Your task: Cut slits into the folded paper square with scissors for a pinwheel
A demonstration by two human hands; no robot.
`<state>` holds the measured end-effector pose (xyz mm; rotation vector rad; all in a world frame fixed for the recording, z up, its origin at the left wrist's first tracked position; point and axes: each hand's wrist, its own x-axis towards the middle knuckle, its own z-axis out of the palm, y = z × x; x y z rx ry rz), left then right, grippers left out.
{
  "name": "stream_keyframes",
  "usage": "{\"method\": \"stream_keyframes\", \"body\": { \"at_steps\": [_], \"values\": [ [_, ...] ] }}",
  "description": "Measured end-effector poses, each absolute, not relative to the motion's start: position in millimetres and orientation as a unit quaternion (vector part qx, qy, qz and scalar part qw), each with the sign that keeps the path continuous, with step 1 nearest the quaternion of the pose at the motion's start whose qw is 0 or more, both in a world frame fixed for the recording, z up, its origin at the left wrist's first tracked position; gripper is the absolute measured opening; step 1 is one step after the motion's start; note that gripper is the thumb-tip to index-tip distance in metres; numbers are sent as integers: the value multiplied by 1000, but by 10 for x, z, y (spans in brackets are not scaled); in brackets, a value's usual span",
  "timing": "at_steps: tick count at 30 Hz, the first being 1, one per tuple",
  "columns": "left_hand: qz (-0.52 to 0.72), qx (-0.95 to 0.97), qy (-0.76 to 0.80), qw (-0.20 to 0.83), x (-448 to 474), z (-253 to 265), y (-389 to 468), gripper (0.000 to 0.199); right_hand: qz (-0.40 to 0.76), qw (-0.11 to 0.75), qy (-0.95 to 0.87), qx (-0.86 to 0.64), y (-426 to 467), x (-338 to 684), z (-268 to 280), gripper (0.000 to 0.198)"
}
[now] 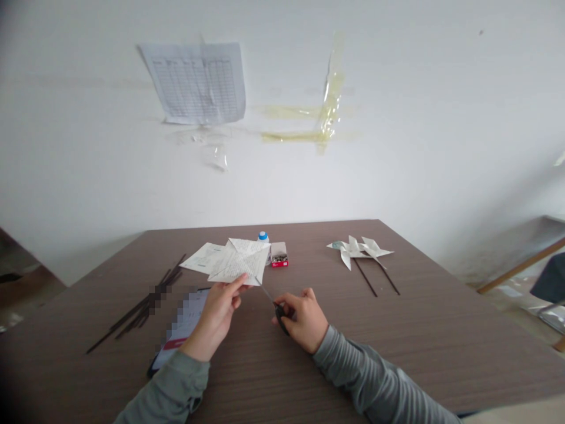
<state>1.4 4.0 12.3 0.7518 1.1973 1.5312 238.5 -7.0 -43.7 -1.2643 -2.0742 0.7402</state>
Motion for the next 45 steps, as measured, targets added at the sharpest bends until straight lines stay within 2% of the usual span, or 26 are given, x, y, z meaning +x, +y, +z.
{"method": "stream_keyframes", "body": {
  "at_steps": [7, 12, 15, 25, 38, 45],
  "values": [
    [643, 310, 486, 505, 6, 111, 53, 45, 346, 324, -751, -459, -39, 2386, -447, 37],
    [637, 319, 484, 508, -18, 89, 67, 46, 532, 343, -671, -386, -27, 2357, -457, 63],
    [639, 321, 479, 509, -25, 89, 66, 46, 595, 347, -629, -362, -36, 2336, -454, 73],
    [625, 330, 475, 524, -5, 126, 33, 43, 637, 347, -595, -346, -46, 2334, -403, 81],
    [623, 327, 475, 529, -16, 115, 33, 48, 624, 361, -599, -348, -25, 2323, -479, 75],
    [619, 333, 475, 529, -23, 109, 37, 46, 627, 361, -592, -355, -39, 2307, -445, 80]
  ]
}}
